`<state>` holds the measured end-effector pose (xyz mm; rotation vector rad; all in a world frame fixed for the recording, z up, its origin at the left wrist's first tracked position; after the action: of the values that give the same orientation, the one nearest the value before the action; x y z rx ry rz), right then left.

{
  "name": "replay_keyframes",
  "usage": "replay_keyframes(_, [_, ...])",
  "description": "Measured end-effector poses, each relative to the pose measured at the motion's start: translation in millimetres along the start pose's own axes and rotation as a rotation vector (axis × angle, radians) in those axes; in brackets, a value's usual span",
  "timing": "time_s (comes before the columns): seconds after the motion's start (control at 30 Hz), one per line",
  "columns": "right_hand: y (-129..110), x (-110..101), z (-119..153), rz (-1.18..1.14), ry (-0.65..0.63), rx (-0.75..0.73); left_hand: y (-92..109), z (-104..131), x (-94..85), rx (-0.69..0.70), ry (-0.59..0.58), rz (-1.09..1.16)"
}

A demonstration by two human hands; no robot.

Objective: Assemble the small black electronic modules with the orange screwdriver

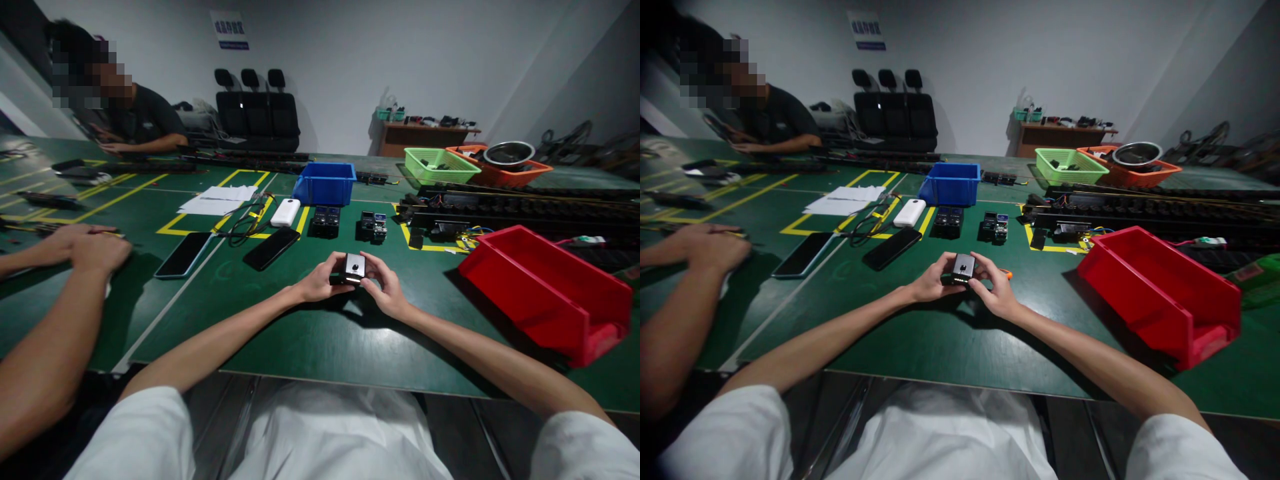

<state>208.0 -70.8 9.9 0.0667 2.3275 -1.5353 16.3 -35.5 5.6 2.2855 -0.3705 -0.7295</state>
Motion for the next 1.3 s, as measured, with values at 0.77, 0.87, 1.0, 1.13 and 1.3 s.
replay_keyframes(0.77, [4, 6, -5, 0.152, -0.011, -0.007, 6, -4, 1.8, -0.058, 0.038, -0.055])
replay_keyframes(0.87, [7, 7, -7, 0.143, -0.038, 0.029, 4, -5, 0.8, -0.087, 0.067, -0.032])
replay_keyframes(1.0, [8, 7, -9, 0.146, -0.048, 0.057, 2, -4, 2.1, -0.128, 0.084, 0.011])
replay_keyframes(1.13, [7, 6, -9, 0.145, -0.025, 0.075, 4, -4, 5.6, -0.153, 0.114, 0.027])
replay_keyframes(1.3, [7, 7, -11, 0.054, -0.04, 0.116, 4, -5, 7.6, -0.173, 0.116, 0.007])
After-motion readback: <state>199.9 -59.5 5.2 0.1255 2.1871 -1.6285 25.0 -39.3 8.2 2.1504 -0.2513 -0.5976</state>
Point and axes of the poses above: each hand's wrist, its own z-axis away from the middle knuckle, its own x-axis out of the palm, y = z × x, the point moved 2 cm from there along -z, towards the middle knuckle, and after that the axes turned 12 degrees about x, right-handed, at the moved point
